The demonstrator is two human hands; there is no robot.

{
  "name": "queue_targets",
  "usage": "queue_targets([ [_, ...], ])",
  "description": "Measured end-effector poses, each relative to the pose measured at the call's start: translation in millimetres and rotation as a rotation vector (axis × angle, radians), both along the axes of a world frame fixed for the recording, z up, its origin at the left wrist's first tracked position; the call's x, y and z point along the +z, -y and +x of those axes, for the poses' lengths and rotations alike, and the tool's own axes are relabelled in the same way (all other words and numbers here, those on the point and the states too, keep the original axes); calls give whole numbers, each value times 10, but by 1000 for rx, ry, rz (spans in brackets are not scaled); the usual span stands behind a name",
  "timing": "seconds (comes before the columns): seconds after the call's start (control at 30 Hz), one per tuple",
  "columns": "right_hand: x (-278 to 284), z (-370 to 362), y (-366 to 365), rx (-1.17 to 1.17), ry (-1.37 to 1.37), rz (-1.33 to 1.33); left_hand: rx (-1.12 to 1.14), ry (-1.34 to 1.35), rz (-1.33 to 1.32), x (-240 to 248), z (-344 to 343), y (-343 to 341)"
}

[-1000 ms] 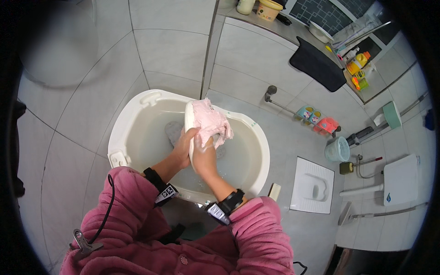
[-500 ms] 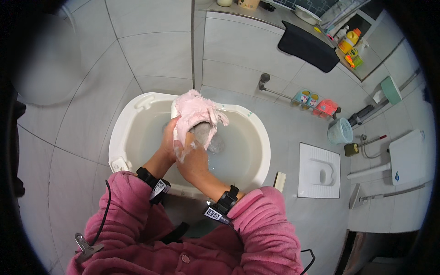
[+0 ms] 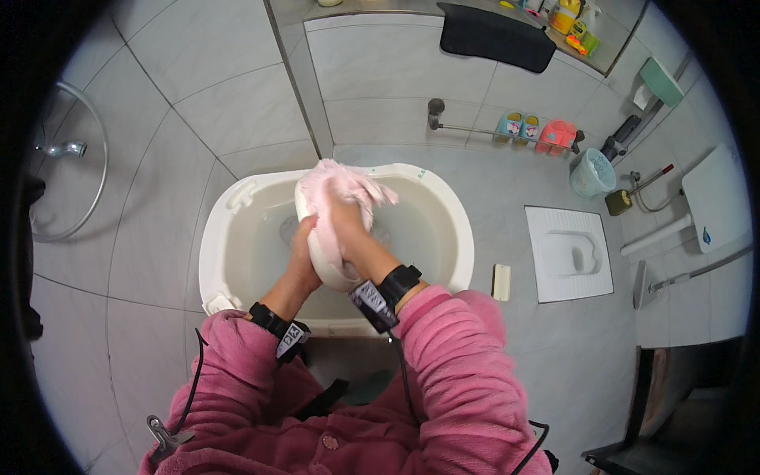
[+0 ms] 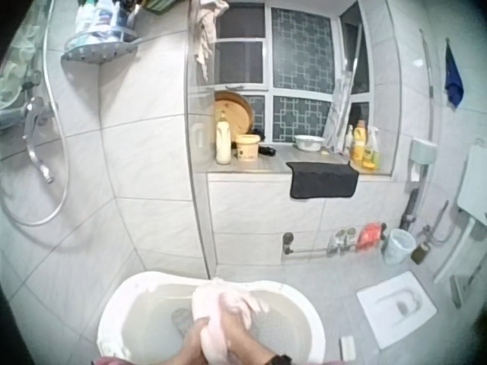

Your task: The person washes a pair of pink slippers in a white basin filled with water. They scrub the slippers with a green brush, rinse them, and squeeze out excess water. The slippers are handled one at a time and repeatedly submerged and lifted during the process.

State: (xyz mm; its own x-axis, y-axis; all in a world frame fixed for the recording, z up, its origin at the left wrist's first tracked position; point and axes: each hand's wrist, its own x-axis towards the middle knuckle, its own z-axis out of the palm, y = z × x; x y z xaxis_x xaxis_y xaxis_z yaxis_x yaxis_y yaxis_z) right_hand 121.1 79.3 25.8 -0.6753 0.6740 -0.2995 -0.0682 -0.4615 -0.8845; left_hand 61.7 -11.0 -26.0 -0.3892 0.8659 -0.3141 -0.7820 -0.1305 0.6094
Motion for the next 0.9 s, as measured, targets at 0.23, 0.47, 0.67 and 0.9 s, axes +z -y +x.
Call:
queue_targets([
  [0.23,49,446,608,216,158,1063,-109,303,329,128,-393,79],
  [0.47,51,684,672,165,-124,1269,46,170,195,332,-460,69],
  [0.67,-233,372,145,295,235,1345,-58,96,32,414,-200,104],
  [0.9,-764,178,-177,513,400,621,-200,-124,-123,235,294,192],
])
